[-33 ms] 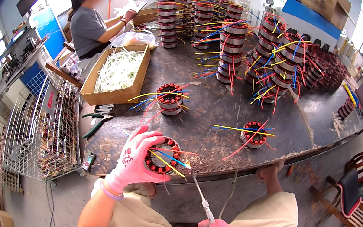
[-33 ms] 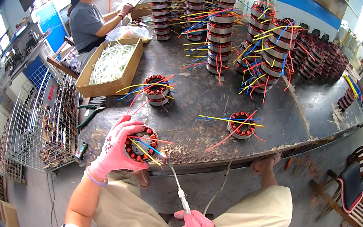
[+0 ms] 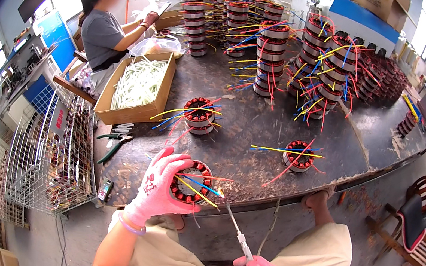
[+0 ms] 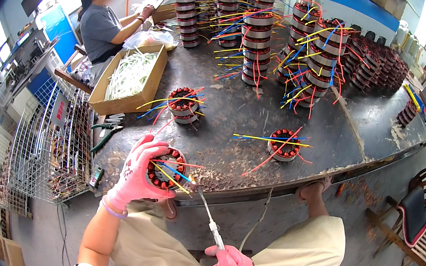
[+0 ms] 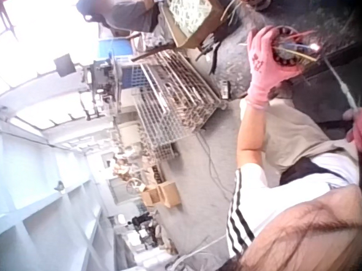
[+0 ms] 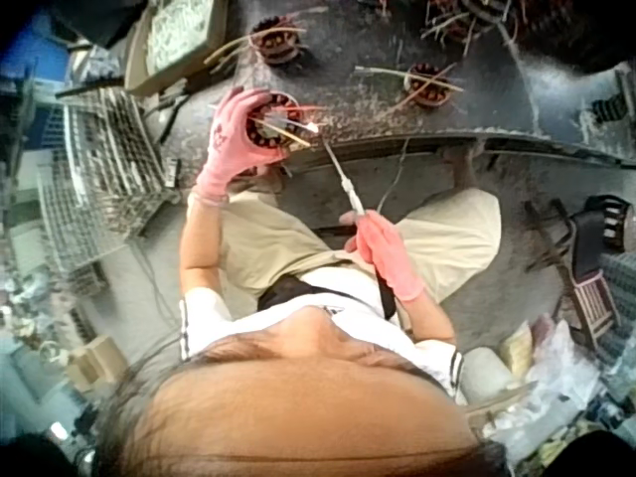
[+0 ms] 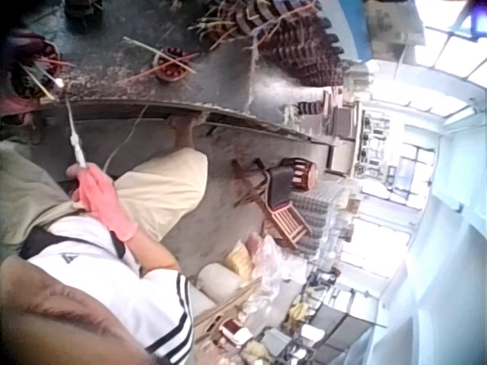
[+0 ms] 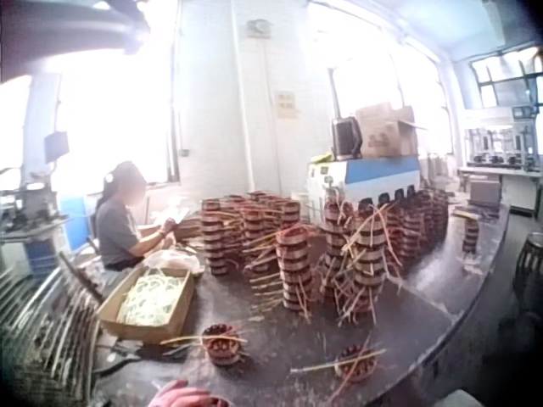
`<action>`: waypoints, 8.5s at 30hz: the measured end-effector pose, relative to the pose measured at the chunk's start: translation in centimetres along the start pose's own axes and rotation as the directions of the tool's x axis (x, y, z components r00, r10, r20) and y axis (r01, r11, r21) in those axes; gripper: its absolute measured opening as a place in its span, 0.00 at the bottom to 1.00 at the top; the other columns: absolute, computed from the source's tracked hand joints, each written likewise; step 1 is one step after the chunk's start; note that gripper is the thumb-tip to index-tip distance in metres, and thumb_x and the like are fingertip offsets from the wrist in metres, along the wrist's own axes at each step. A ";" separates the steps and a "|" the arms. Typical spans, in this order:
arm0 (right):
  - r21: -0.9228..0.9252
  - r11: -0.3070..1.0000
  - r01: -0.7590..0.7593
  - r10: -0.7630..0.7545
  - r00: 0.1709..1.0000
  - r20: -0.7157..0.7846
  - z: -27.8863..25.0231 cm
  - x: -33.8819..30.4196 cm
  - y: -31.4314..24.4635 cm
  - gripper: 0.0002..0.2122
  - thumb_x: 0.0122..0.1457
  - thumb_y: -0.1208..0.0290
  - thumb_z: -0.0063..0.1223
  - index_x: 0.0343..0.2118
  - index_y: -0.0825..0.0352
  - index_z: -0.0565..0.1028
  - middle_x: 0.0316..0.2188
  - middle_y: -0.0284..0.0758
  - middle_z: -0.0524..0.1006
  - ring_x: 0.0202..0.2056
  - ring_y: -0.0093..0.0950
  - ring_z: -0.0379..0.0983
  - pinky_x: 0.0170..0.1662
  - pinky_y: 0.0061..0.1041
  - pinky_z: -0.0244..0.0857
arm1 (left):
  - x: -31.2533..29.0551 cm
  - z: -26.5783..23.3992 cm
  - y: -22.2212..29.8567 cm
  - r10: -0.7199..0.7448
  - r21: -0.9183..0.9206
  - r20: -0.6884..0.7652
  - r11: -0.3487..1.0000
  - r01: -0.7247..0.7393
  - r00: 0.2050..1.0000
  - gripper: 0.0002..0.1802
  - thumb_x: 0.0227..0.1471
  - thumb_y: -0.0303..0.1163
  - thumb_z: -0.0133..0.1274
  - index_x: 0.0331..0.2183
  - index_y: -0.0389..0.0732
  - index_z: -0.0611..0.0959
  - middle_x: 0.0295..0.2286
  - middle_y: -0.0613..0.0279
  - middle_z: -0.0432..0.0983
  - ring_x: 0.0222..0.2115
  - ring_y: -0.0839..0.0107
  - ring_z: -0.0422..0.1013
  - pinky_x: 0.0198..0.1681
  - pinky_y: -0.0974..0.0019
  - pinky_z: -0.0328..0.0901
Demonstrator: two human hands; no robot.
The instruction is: The person uses a handheld utility lighter to heat the tips of colored wires on motor stator components. They pick up individual components from a table, apply the flame to the wire ends, and then return them to a stack.
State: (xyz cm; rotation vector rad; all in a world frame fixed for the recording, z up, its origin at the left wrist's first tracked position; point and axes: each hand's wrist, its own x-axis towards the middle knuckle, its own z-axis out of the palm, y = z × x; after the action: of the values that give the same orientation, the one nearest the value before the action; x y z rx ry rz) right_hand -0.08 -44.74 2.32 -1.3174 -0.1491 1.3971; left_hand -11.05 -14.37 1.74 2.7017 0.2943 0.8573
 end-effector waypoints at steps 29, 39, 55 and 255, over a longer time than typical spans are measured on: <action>0.015 0.999 0.043 -0.044 0.998 0.046 -0.1 0.0 0.3 0.15 0.69 0.62 0.41 0.47 0.68 0.75 0.19 0.25 0.71 0.17 0.09 0.54 0.21 0.10 0.47 | -0.5 0.1 -0.2 -0.047 0.006 0.025 0.999 0.046 0.999 0.50 0.20 0.48 0.76 0.49 0.42 0.75 0.49 0.53 0.73 0.54 0.45 0.64 0.61 0.43 0.55; 0.043 0.997 0.063 -0.065 0.996 0.060 0.0 -0.1 0.3 0.15 0.70 0.62 0.41 0.46 0.69 0.75 0.18 0.25 0.70 0.17 0.09 0.54 0.21 0.10 0.47 | -0.5 0.1 -0.2 -0.041 0.007 0.013 0.999 0.041 0.999 0.50 0.21 0.48 0.76 0.49 0.42 0.75 0.48 0.53 0.73 0.54 0.45 0.65 0.62 0.43 0.55; 0.004 0.983 0.185 -0.184 0.980 -0.079 -1.6 -0.9 -0.6 0.18 0.69 0.59 0.40 0.42 0.71 0.74 0.15 0.22 0.61 0.22 0.17 0.63 0.35 0.18 0.64 | -0.2 -0.2 0.0 0.037 -0.029 -0.121 0.999 -0.041 0.992 0.49 0.22 0.46 0.76 0.49 0.39 0.73 0.48 0.54 0.73 0.52 0.51 0.67 0.62 0.42 0.55; 0.025 0.996 -0.091 0.079 0.950 0.303 -2.5 -0.4 -0.2 0.24 0.70 0.55 0.35 0.50 0.75 0.72 0.13 0.23 0.63 0.27 0.21 0.75 0.35 0.14 0.65 | -0.6 1.2 -0.5 0.326 0.303 -0.146 0.914 -0.271 0.934 0.51 0.21 0.42 0.77 0.47 0.44 0.67 0.50 0.48 0.65 0.51 0.49 0.65 0.61 0.33 0.53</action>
State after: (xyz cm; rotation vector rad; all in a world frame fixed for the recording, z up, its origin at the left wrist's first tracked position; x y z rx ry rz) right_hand 1.80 -46.35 1.79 -1.0819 -0.2715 1.6631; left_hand -10.89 -14.37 0.30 2.9781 0.0375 1.2582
